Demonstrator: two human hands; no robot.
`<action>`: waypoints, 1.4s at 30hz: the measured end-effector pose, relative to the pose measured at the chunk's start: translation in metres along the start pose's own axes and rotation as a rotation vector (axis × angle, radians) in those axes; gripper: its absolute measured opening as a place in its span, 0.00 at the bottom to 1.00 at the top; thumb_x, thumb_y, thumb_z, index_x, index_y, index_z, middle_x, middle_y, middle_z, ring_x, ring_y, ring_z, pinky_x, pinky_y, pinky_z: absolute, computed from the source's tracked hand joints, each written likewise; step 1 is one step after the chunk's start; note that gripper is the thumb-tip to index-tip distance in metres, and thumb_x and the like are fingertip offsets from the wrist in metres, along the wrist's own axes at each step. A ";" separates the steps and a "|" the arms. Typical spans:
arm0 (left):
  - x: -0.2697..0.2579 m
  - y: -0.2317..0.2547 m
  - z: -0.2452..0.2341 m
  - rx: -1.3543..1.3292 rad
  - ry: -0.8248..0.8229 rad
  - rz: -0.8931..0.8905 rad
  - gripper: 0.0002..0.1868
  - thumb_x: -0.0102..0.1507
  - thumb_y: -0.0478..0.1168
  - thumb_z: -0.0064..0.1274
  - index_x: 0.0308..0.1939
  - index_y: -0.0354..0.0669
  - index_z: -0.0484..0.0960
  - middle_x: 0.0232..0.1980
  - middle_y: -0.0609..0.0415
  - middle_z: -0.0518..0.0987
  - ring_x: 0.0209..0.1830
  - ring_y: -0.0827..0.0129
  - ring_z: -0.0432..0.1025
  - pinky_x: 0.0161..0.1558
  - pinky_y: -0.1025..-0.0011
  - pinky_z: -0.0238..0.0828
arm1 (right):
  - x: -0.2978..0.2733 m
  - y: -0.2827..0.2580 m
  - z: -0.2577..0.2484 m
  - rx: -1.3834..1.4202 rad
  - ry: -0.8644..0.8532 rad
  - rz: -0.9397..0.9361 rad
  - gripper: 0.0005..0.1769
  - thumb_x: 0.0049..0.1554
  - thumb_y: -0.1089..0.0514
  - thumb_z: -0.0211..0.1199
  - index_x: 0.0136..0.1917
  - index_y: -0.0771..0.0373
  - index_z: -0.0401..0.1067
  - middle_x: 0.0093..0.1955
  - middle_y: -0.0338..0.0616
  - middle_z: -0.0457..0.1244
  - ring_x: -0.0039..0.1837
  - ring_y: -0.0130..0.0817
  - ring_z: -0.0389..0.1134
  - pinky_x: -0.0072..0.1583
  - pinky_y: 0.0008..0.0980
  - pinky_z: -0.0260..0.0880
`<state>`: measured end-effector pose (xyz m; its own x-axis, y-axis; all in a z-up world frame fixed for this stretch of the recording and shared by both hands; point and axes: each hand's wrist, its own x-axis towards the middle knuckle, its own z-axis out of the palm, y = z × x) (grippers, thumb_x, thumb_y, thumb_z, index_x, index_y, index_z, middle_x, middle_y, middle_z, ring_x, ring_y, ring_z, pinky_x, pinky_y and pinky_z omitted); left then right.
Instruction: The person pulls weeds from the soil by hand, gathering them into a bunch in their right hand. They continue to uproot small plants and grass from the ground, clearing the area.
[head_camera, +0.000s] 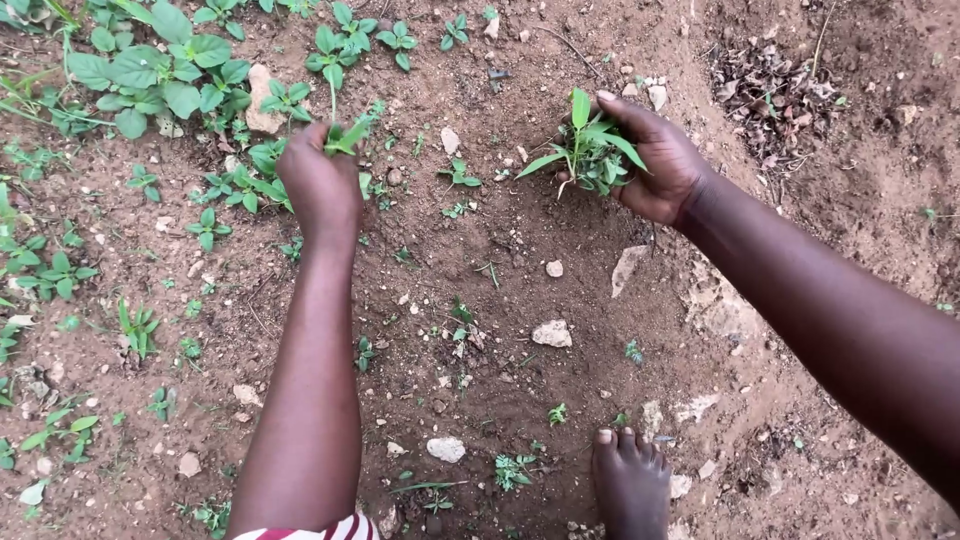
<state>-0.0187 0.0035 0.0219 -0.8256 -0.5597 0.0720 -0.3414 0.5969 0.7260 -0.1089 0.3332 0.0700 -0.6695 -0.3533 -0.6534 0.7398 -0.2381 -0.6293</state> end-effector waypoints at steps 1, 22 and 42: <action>0.007 0.000 0.005 0.043 0.043 0.014 0.14 0.62 0.24 0.51 0.40 0.44 0.87 0.48 0.52 0.85 0.48 0.63 0.79 0.51 0.62 0.81 | 0.000 0.000 0.000 0.022 -0.007 0.009 0.12 0.58 0.49 0.64 0.50 0.58 0.73 0.50 0.43 0.68 0.42 0.33 0.70 0.43 0.35 0.76; -0.013 -0.032 -0.038 -0.023 0.070 -0.268 0.06 0.65 0.39 0.61 0.45 0.50 0.84 0.49 0.53 0.85 0.47 0.68 0.81 0.39 0.80 0.84 | 0.001 -0.007 0.004 0.082 -0.104 0.002 0.13 0.58 0.51 0.63 0.50 0.61 0.72 0.47 0.45 0.67 0.53 0.43 0.73 0.57 0.50 0.79; -0.051 -0.035 -0.012 -0.034 -0.119 -0.066 0.15 0.65 0.22 0.38 0.52 0.31 0.77 0.54 0.49 0.71 0.47 0.68 0.69 0.43 0.80 0.75 | -0.012 -0.004 0.015 -0.056 -0.016 -0.008 0.12 0.55 0.47 0.66 0.47 0.55 0.72 0.53 0.39 0.66 0.47 0.31 0.67 0.48 0.32 0.73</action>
<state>0.0409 0.0048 0.0011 -0.8501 -0.5235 -0.0565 -0.3827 0.5405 0.7493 -0.1026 0.3249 0.0865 -0.6740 -0.3661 -0.6417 0.7291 -0.1899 -0.6575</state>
